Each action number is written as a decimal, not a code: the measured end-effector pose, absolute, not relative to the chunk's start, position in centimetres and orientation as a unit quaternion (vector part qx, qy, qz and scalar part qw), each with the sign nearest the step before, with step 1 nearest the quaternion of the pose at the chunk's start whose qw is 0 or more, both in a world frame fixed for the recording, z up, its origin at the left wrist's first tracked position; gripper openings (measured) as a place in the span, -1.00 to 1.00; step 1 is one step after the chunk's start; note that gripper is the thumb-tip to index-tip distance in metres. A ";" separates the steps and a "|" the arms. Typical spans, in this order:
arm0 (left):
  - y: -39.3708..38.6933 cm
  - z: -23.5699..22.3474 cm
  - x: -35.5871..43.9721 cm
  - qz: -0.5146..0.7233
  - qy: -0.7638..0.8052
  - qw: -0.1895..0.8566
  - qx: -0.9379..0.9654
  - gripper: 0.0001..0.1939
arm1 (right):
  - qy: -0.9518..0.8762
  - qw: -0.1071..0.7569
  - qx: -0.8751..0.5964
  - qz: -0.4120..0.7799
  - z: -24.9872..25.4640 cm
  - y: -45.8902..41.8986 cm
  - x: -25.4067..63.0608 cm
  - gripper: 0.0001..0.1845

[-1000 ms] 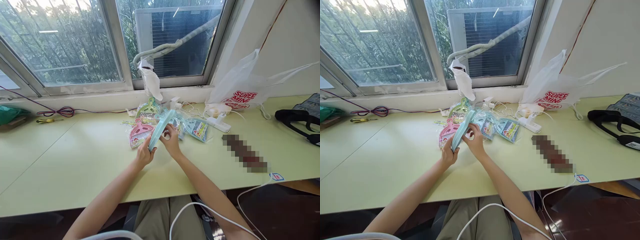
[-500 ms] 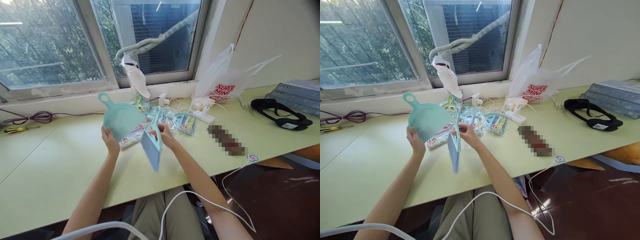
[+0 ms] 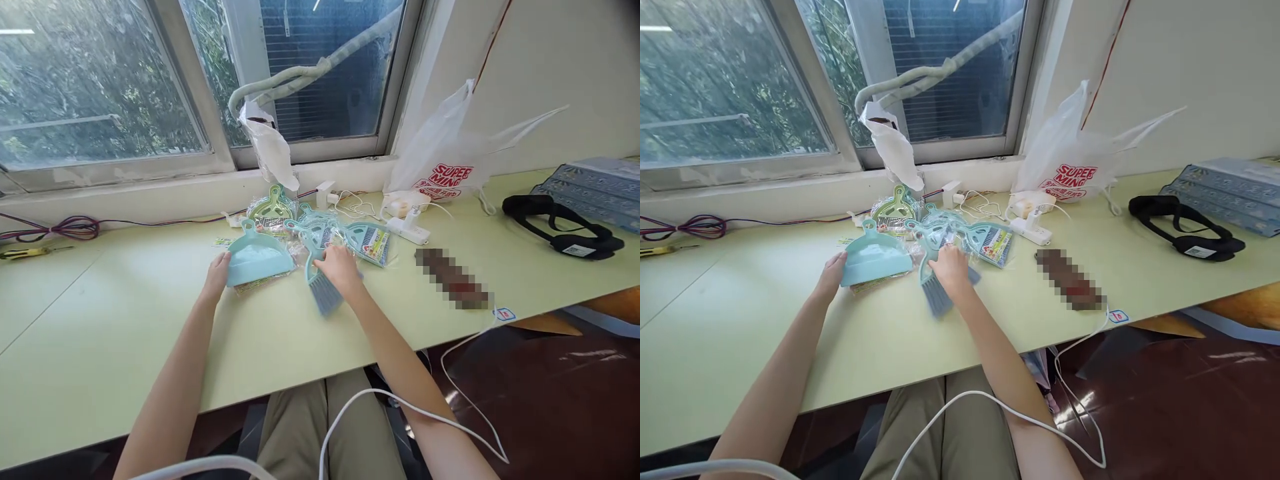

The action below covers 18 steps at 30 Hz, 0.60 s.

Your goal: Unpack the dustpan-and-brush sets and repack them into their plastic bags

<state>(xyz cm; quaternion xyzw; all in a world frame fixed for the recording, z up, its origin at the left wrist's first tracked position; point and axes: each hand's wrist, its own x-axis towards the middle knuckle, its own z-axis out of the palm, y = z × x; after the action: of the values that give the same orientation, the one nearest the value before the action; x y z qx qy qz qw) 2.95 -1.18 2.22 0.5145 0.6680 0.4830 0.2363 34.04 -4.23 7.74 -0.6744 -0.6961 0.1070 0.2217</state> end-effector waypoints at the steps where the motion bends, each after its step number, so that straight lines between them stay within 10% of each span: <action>1: -1.3 2.5 2.8 0.466 0.678 0.241 0.515 -0.56 | -0.701 0.213 -0.670 0.122 7.3 -3.9 34.1 -0.81; 6: -2.1 3.9 2.3 0.402 0.699 0.262 0.530 -0.64 | -0.695 0.261 -0.629 0.230 5.8 -2.8 34.8 -0.78; 18: -1.6 2.5 2.2 0.395 0.752 0.108 0.517 -0.67 | -0.709 0.243 -0.661 0.025 6.3 -3.5 34.3 -0.76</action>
<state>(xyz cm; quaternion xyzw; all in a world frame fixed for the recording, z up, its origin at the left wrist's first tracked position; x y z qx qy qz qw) 2.19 -1.62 2.50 0.5174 0.7516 0.3946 0.1079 34.33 -3.51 6.25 -0.6611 -0.7095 0.0254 0.2426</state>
